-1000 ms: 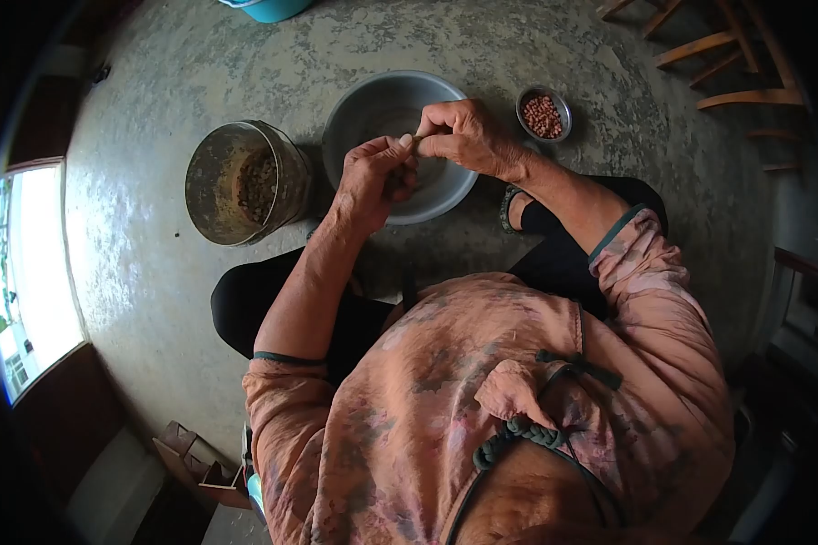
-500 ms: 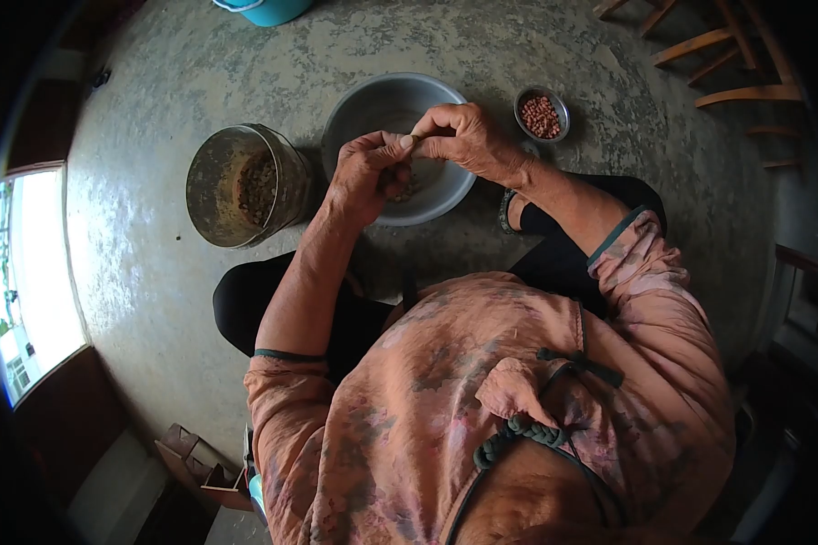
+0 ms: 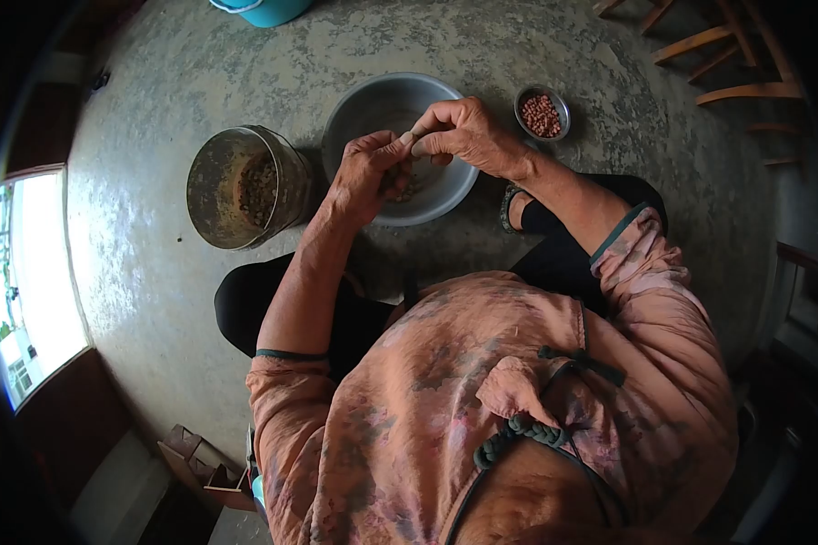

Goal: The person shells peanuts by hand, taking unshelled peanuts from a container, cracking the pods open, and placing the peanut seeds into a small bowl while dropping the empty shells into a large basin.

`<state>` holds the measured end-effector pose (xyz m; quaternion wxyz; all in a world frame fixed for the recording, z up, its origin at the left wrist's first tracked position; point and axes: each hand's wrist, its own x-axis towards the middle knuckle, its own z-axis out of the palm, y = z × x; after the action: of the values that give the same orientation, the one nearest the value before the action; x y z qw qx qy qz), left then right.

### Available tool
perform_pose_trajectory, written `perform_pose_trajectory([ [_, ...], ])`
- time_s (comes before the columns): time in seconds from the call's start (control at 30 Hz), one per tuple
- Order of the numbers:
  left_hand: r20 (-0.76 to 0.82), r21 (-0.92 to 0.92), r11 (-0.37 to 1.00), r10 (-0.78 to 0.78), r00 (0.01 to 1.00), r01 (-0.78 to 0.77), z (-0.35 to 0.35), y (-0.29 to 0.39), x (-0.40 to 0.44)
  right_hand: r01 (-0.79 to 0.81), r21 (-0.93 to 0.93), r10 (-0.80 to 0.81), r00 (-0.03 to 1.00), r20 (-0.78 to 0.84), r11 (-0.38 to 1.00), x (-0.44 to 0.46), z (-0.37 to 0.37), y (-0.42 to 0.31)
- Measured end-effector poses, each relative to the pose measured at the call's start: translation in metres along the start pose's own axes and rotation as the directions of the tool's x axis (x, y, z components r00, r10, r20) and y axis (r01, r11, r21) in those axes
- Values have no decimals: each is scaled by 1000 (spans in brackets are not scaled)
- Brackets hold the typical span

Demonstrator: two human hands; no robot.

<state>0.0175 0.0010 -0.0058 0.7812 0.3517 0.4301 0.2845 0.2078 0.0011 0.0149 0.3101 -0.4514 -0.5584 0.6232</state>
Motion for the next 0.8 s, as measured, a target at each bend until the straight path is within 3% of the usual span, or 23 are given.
perform_pose_trajectory([
  [0.1,52,0,1000,-6,999,6,6,2,-3,-29,83,28,999,19,996,0,-2,2],
  [0.4,-55,18,986,164,985,-163,16,-9,-6,20,163,-17,1000,-21,986,0,-2,6],
  [0.6,-161,38,969,248,955,-245,25,-11,-7,87,161,-77,995,-67,983,4,5,11],
  [0.7,-176,-38,953,289,941,-300,26,-10,-3,139,63,-132,986,-103,988,5,7,1],
  [0.8,-205,-94,946,286,936,-310,27,-4,0,222,106,-208,970,-128,969,9,9,-3],
])
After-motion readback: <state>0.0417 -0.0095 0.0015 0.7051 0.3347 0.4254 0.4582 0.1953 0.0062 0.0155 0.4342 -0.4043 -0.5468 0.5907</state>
